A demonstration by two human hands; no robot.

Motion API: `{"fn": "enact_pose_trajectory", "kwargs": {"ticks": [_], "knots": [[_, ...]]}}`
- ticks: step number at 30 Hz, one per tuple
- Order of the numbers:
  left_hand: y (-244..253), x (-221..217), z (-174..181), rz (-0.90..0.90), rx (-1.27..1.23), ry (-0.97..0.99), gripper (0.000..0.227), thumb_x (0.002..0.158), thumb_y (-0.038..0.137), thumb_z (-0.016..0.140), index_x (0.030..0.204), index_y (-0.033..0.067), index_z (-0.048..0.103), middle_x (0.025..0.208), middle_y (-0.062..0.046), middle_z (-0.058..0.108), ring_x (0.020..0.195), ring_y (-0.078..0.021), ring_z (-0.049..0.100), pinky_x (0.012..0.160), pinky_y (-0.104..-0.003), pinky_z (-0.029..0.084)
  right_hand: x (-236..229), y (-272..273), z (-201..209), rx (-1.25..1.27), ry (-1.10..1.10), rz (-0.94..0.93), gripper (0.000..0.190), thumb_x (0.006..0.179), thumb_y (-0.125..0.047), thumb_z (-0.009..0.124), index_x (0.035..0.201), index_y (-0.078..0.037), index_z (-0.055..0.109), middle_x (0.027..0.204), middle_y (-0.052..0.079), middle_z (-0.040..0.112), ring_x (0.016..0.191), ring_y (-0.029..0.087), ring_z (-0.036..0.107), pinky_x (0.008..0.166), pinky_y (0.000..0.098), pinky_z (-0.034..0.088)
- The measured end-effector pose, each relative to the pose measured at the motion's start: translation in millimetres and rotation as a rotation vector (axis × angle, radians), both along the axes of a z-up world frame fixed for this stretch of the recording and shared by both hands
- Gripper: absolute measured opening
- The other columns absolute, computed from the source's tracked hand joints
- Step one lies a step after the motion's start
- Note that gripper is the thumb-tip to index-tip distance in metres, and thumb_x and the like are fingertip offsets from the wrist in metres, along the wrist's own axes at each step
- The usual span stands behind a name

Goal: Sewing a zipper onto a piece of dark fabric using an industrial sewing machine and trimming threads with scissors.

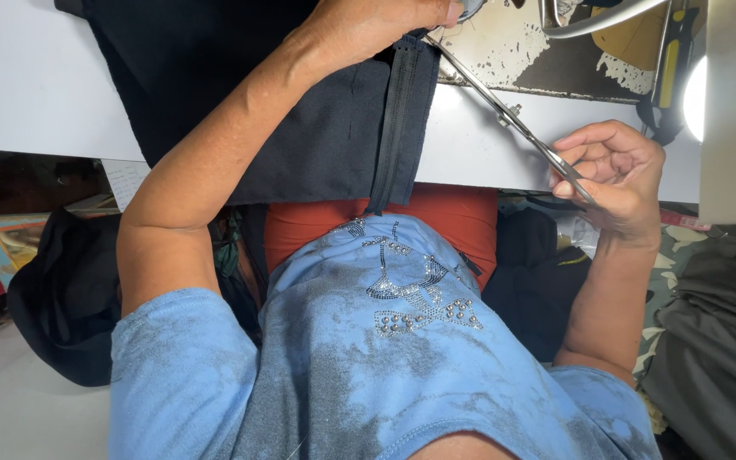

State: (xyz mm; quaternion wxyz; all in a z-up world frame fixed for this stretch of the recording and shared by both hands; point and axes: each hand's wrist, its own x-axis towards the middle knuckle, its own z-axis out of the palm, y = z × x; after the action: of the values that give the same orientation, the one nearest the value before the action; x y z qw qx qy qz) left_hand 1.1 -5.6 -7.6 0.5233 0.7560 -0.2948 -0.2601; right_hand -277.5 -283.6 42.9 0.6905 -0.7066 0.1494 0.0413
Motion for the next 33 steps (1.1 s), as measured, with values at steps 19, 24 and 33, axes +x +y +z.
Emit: {"fn": "enact_pose_trajectory", "kwargs": {"ticks": [19, 24, 33], "knots": [[-3.8, 4.7, -9.1, -0.047, -0.039, -0.058, 0.029, 0.108, 0.032, 0.084, 0.086, 0.0220, 0.068, 0.078, 0.011, 0.061, 0.071, -0.0059, 0.058, 0.063, -0.029, 0.044, 12.7, -10.5, -4.4, -0.012, -0.012, 0.058, 0.049, 0.084, -0.020, 0.086, 0.122, 0.004, 0.066, 0.086, 0.009, 0.071, 0.069, 0.013, 0.070, 0.062, 0.0187, 0.058], [-4.0, 4.6, -9.7, -0.036, -0.029, -0.094, 0.032, 0.106, 0.033, 0.086, 0.084, 0.0218, 0.066, 0.076, 0.010, 0.059, 0.069, -0.0072, 0.055, 0.062, -0.031, 0.042, 13.9, -10.5, -4.0, 0.011, -0.011, 0.057, 0.049, 0.084, -0.019, 0.086, 0.122, 0.004, 0.066, 0.085, 0.010, 0.070, 0.068, 0.013, 0.067, 0.056, 0.0169, 0.053], [-2.4, 3.8, -8.0, -0.011, -0.001, -0.064, 0.029, 0.105, 0.038, 0.085, 0.083, 0.0239, 0.070, 0.076, 0.012, 0.061, 0.069, -0.0045, 0.056, 0.060, -0.030, 0.041, 8.1, -6.3, -2.9, -0.049, 0.081, 0.040, 0.038, 0.091, -0.017, 0.085, 0.119, -0.005, 0.062, 0.090, 0.010, 0.073, 0.076, 0.011, 0.076, 0.054, 0.0145, 0.054]]}}
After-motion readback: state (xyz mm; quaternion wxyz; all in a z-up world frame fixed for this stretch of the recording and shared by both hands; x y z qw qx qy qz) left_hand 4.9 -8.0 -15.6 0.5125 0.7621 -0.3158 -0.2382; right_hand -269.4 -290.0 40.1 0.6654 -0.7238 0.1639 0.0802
